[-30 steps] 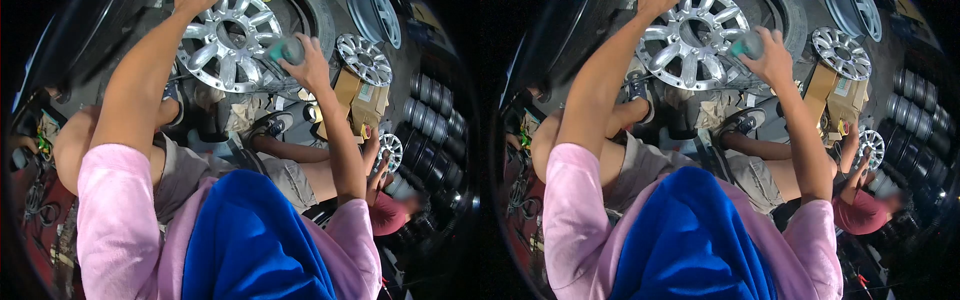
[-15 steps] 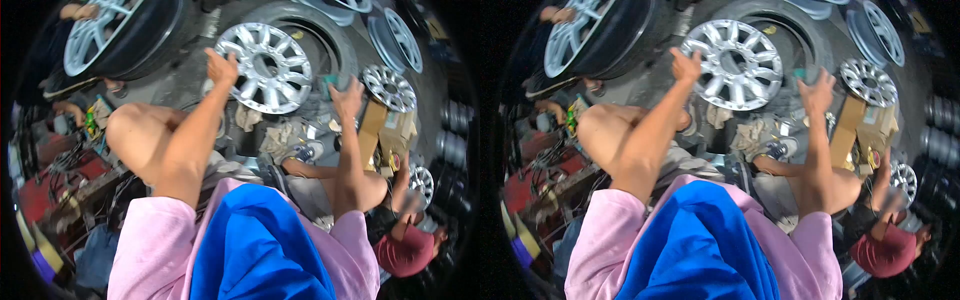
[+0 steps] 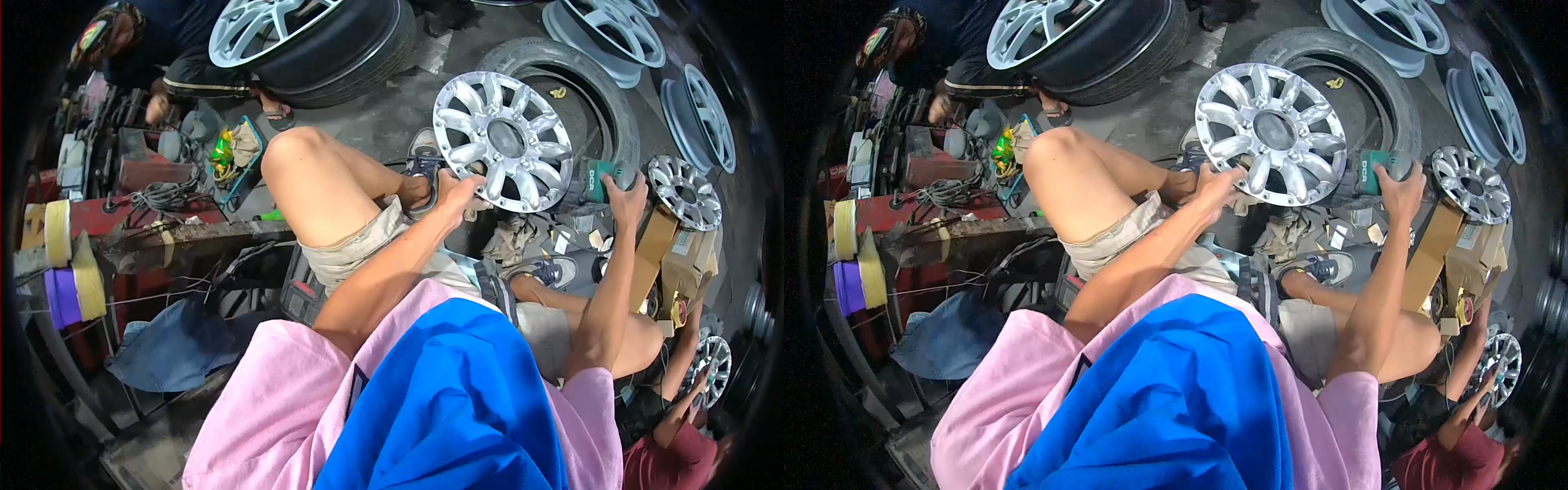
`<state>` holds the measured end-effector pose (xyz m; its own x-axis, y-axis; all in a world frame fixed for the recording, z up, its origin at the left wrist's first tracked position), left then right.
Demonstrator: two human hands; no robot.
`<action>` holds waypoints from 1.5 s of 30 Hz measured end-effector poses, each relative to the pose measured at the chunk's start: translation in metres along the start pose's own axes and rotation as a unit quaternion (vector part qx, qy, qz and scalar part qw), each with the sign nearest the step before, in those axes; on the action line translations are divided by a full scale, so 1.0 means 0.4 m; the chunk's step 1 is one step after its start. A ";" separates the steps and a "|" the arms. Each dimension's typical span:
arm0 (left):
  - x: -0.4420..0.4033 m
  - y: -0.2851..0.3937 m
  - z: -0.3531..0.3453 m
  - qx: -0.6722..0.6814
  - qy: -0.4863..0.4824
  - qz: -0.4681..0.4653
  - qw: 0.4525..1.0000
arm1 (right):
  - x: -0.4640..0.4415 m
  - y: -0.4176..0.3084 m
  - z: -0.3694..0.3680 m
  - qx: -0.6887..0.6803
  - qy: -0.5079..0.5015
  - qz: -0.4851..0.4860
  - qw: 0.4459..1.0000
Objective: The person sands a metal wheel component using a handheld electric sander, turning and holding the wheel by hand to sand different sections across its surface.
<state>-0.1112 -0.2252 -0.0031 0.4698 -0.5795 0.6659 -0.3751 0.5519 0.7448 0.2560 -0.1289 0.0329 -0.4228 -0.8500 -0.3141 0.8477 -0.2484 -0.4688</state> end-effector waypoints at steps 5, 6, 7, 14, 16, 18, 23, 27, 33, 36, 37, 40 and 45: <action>-0.064 0.018 0.037 -0.011 -0.020 0.017 1.000 | 0.054 0.019 -0.022 -0.007 -0.029 0.048 0.998; -0.078 0.030 0.037 -0.084 0.084 -0.002 0.993 | 0.063 0.007 -0.018 -0.023 -0.037 0.049 0.998; -0.105 0.040 0.047 -0.085 0.061 -0.002 0.995 | 0.065 0.003 -0.015 -0.028 -0.024 0.060 0.998; -0.264 0.141 0.024 -0.207 0.162 -0.170 0.950 | 0.068 -0.049 0.025 -0.024 -0.054 0.039 0.998; -0.313 0.183 0.023 -0.249 0.162 -0.201 0.933 | 0.066 -0.033 0.005 -0.028 -0.041 0.036 0.998; -0.356 0.226 0.003 -0.344 0.092 -0.195 0.914 | 0.055 -0.038 -0.002 -0.021 -0.047 0.031 0.998; -0.407 0.220 -0.065 -0.199 -0.012 -0.124 0.972 | 0.055 -0.093 -0.012 0.009 -0.088 0.055 0.995; -0.389 0.229 -0.048 -0.157 -0.029 -0.112 0.981 | 0.030 -0.092 -0.019 0.022 -0.107 0.054 0.993; -0.281 0.219 0.034 -0.161 -0.065 -0.102 0.980 | 0.033 -0.060 -0.022 -0.035 -0.062 0.055 0.996; -0.188 0.280 0.044 -0.153 -0.099 -0.097 0.978 | 0.037 -0.062 -0.013 -0.015 -0.058 0.036 0.998; -0.153 0.312 0.047 -0.204 -0.085 -0.103 0.970 | 0.039 -0.058 -0.012 -0.026 -0.054 0.038 0.997; -0.120 0.354 0.067 -0.203 -0.067 -0.131 0.968 | 0.024 -0.059 -0.001 -0.063 -0.038 0.035 0.997; 0.028 0.519 0.108 -0.196 -0.075 -0.244 0.947 | 0.019 -0.057 0.010 -0.099 -0.024 0.011 0.995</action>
<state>-0.2184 -0.1433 0.1608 0.3819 -0.8850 0.2664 0.1964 0.3594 0.9123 0.2348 -0.1316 0.0445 -0.3845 -0.8768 -0.2889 0.7753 -0.1368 -0.6167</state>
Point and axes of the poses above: each hand's wrist, its own x-axis away from the middle knuckle, its own z-axis out of the back of the hand, y = z × x, the point moved 1 cm from there along -x, towards the middle knuckle, and after that the axes turned 10 degrees about y, right-handed, at the moved point
